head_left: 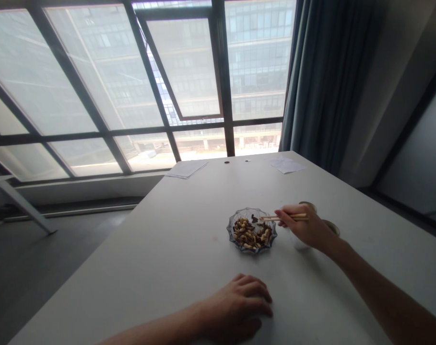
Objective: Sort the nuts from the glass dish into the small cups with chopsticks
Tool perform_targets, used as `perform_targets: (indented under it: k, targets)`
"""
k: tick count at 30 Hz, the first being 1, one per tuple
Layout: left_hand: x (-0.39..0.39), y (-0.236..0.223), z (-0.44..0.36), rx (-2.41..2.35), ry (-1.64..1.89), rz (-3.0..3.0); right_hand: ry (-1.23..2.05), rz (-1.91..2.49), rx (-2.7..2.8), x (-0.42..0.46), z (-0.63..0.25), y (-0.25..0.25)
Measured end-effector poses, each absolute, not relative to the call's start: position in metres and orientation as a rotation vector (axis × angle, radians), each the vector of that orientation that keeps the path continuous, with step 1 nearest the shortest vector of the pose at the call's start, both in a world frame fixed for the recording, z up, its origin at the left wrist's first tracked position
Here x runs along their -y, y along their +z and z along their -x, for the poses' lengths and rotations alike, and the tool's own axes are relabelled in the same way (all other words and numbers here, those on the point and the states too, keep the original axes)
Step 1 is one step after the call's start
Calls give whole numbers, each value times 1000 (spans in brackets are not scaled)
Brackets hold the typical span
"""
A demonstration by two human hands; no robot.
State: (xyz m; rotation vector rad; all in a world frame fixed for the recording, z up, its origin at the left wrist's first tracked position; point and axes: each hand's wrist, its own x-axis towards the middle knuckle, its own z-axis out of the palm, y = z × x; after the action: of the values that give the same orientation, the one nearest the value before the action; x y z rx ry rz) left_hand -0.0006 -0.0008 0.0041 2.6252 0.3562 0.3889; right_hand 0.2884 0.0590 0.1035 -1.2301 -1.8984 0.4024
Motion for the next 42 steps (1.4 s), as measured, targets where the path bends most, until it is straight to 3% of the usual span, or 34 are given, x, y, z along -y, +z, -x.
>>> perform_targets:
  k: [10,19,23,29,42]
  targets:
    - [0,6,1,-350,363,-2606,-73,1523,1703,-55,-348,136]
    - [0,7,1,-359,319,-2608,-124,1570,1641,-69,-364,128]
    - [0,7,1,-357,317,-2610,30,1499,1584,-63,-349,130]
    - [-1,3,2,-354,358,-2613,586,1201,1617,-64,-305,111]
    - [-2,3,0,-349,330,-2617,865,1133,1648,-80,-263,50]
